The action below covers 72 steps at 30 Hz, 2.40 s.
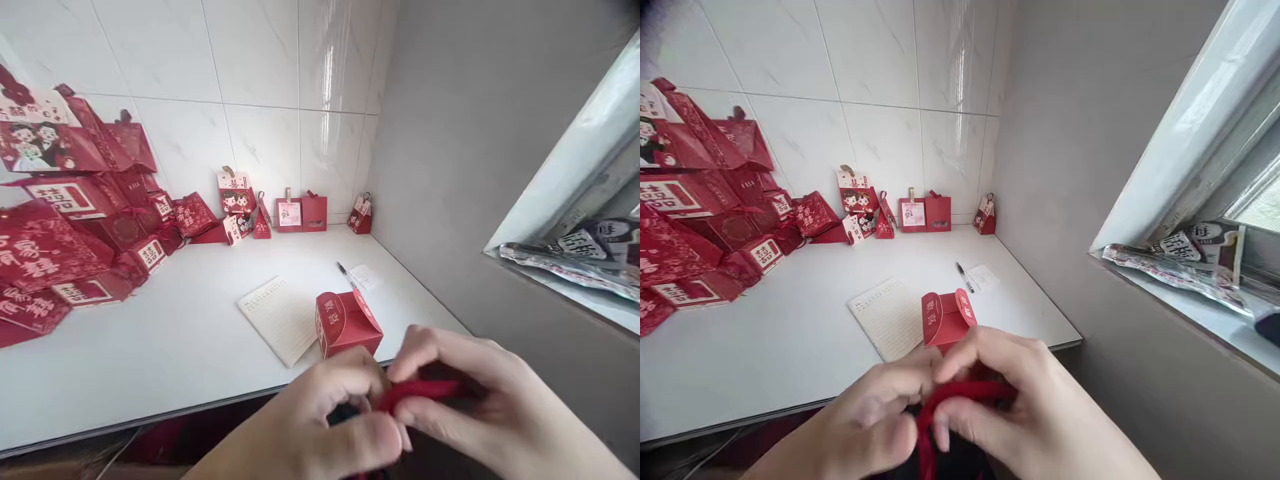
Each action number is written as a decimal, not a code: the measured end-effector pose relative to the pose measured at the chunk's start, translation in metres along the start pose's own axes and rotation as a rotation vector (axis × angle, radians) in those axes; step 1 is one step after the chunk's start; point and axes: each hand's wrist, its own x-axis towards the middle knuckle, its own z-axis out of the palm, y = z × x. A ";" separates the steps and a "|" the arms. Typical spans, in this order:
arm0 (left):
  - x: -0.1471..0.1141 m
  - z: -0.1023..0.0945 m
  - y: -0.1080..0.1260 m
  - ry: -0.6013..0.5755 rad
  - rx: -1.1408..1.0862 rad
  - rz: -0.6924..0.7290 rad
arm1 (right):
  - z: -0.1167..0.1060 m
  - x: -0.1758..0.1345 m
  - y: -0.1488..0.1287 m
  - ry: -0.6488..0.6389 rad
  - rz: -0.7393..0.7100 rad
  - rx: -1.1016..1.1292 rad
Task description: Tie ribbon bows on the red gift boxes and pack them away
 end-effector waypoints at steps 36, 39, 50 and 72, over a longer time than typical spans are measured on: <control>0.037 -0.055 -0.043 0.773 0.396 -0.172 | 0.015 0.081 0.088 0.274 -0.279 -0.775; 0.037 -0.054 -0.044 0.761 0.413 -0.162 | 0.016 0.082 0.090 0.268 -0.267 -0.768; 0.046 -0.051 -0.044 0.757 0.415 -0.107 | 0.020 0.086 0.090 0.321 -0.374 -0.762; 0.053 -0.062 -0.088 1.065 0.555 0.218 | 0.018 0.076 0.090 0.361 -0.402 -0.825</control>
